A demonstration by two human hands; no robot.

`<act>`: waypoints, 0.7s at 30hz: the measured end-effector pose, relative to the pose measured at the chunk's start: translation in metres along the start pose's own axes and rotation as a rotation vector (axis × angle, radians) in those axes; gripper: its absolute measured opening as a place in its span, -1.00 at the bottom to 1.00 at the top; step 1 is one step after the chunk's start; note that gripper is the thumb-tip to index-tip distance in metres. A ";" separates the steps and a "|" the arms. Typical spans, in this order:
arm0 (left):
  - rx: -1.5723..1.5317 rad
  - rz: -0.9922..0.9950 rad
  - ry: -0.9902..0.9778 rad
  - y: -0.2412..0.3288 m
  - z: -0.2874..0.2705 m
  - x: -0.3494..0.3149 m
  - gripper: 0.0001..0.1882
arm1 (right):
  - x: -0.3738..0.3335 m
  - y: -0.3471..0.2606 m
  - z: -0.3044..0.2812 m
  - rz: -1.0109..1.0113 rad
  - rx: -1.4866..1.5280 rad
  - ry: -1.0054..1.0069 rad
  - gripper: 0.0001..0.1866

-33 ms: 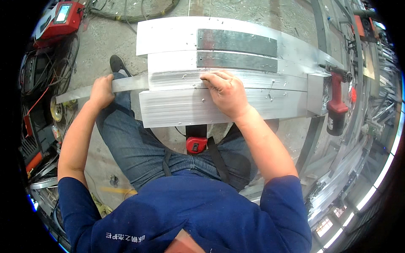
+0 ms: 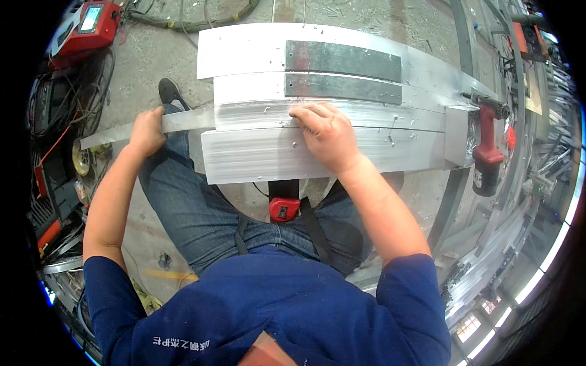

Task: The person sits on the floor and uses a red power drill to fasten screws into a stack of silver metal panels. They repeatedly pick up screws, align them with holes in the panels, and drive them in with the drill.

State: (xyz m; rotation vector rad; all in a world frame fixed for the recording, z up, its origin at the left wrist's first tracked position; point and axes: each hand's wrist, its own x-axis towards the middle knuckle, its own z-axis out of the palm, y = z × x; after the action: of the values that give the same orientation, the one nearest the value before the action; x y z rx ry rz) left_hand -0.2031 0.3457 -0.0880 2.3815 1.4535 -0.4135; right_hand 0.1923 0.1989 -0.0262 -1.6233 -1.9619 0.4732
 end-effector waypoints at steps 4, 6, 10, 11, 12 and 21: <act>-0.002 0.016 0.021 -0.001 0.002 -0.001 -0.77 | -0.008 -0.004 0.004 -0.097 -0.152 0.019 -0.72; -0.005 0.019 0.024 0.000 0.001 -0.001 -0.78 | -0.010 -0.004 0.005 -0.131 -0.208 0.031 -0.65; -0.021 0.023 0.029 -0.002 0.004 0.000 -0.79 | -0.011 -0.003 0.005 -0.105 -0.170 0.026 -0.70; -0.023 0.025 0.034 -0.002 0.003 0.000 -0.79 | -0.011 -0.003 0.003 -0.056 -0.103 0.025 -0.73; -0.016 0.020 0.027 -0.001 0.002 0.000 -0.79 | -0.011 -0.003 0.001 -0.007 -0.037 0.025 -0.76; -0.008 0.000 0.007 0.003 -0.002 0.000 -0.79 | 0.000 -0.010 -0.026 0.385 0.087 0.020 -0.88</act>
State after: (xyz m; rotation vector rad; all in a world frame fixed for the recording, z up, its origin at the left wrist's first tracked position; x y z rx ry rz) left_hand -0.2003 0.3447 -0.0860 2.3794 1.4550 -0.3986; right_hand 0.2008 0.1948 0.0003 -1.9452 -1.5904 0.6743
